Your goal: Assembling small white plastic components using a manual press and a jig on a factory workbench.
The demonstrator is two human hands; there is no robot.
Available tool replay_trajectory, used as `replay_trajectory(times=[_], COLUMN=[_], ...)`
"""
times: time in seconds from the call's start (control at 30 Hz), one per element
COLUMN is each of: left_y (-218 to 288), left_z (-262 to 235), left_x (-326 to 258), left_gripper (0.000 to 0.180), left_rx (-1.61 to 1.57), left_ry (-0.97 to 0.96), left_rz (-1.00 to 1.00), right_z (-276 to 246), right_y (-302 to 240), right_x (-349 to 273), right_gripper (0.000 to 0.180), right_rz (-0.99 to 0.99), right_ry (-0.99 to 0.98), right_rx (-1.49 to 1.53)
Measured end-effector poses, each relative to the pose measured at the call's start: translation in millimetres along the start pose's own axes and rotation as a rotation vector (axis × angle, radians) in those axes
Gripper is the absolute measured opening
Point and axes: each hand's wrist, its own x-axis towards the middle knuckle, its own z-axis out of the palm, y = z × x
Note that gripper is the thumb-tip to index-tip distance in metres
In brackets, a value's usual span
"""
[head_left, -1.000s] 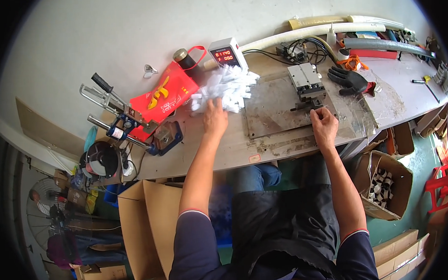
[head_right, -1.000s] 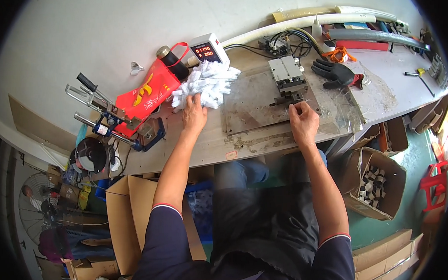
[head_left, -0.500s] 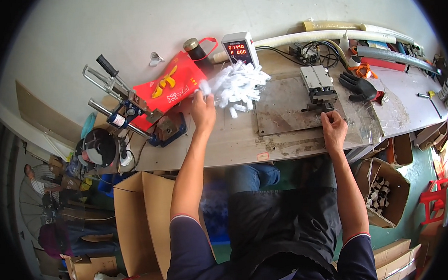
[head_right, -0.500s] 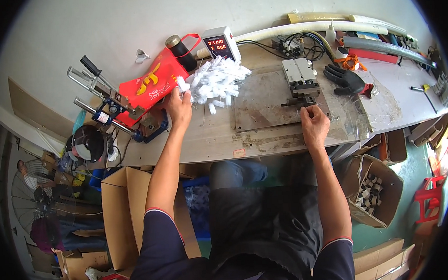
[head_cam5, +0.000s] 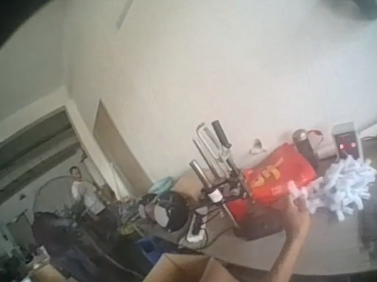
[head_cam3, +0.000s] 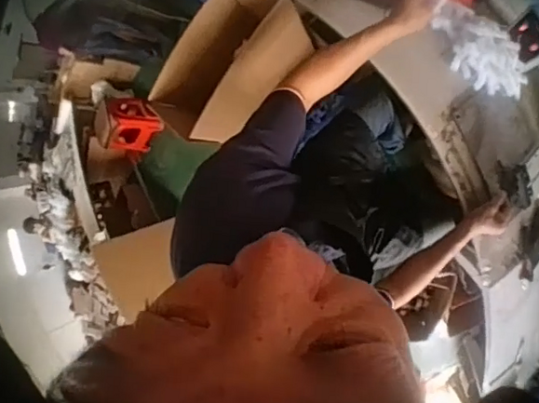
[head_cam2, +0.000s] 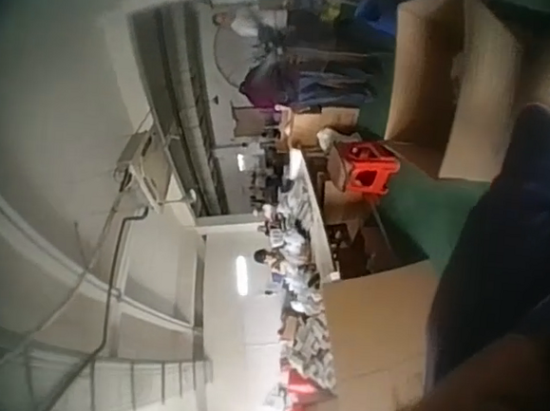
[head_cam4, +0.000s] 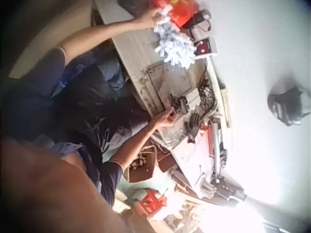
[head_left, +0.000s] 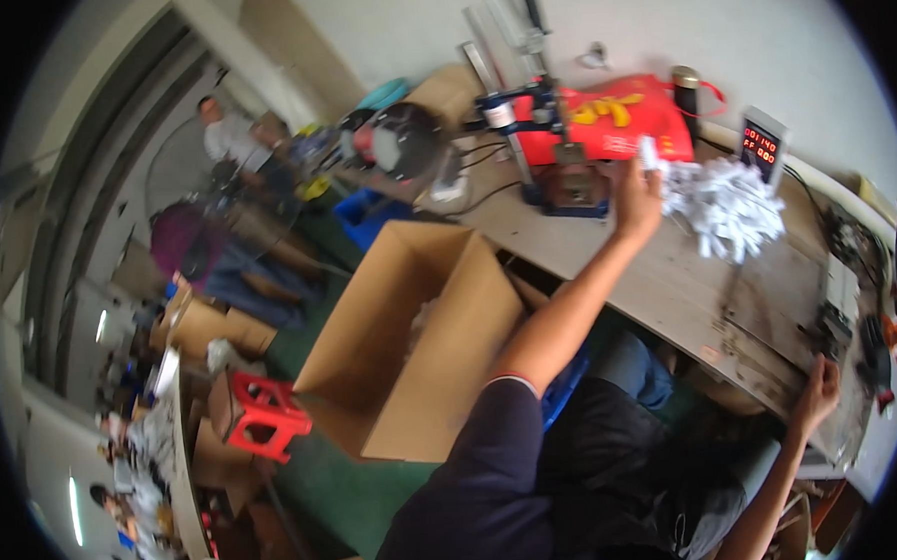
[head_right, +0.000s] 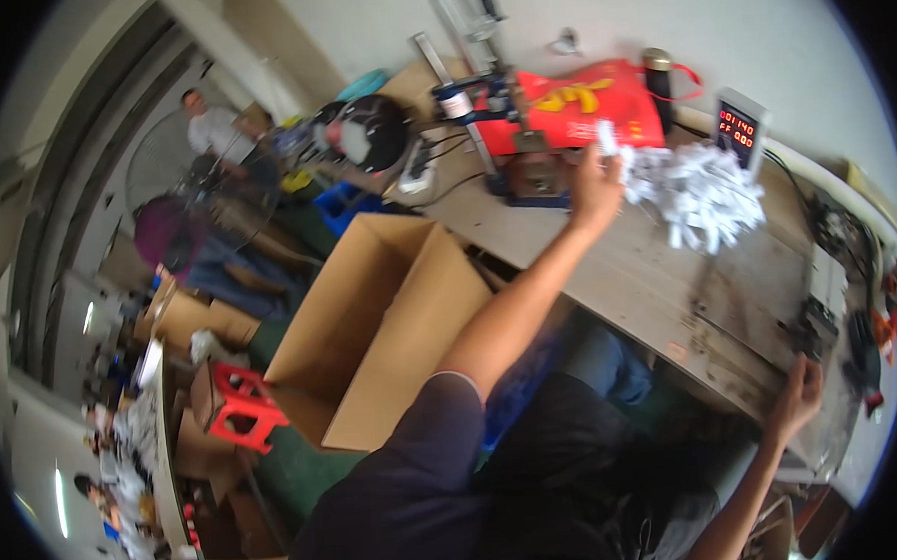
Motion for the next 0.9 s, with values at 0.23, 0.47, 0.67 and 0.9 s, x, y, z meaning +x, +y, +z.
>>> replay_trajectory(times=[0.23,0.47,0.67,0.9], left_y=[44,31,26,49], left_z=[-5,20,62,71], left_x=[-33,-37,-62,-95], left_gripper=[0.022,0.025,0.025,0.021], left_rx=[-0.353,-0.506,-0.88,-0.829], left_ry=[0.175,-0.001,-0.159,-0.416], left_rz=[-0.131,-0.175,-0.271,-0.262], right_z=[13,24,36,101], right_y=[-1,-14,-88,-203], right_x=[5,2,-11,2], right_gripper=[0.037,0.036,0.012,0.037], right_rz=[0.052,-0.078,-0.283,-0.719], right_ry=[-0.11,-0.025,-0.106,-0.139], right_rx=[-0.168,-0.168,-0.188,-0.178])
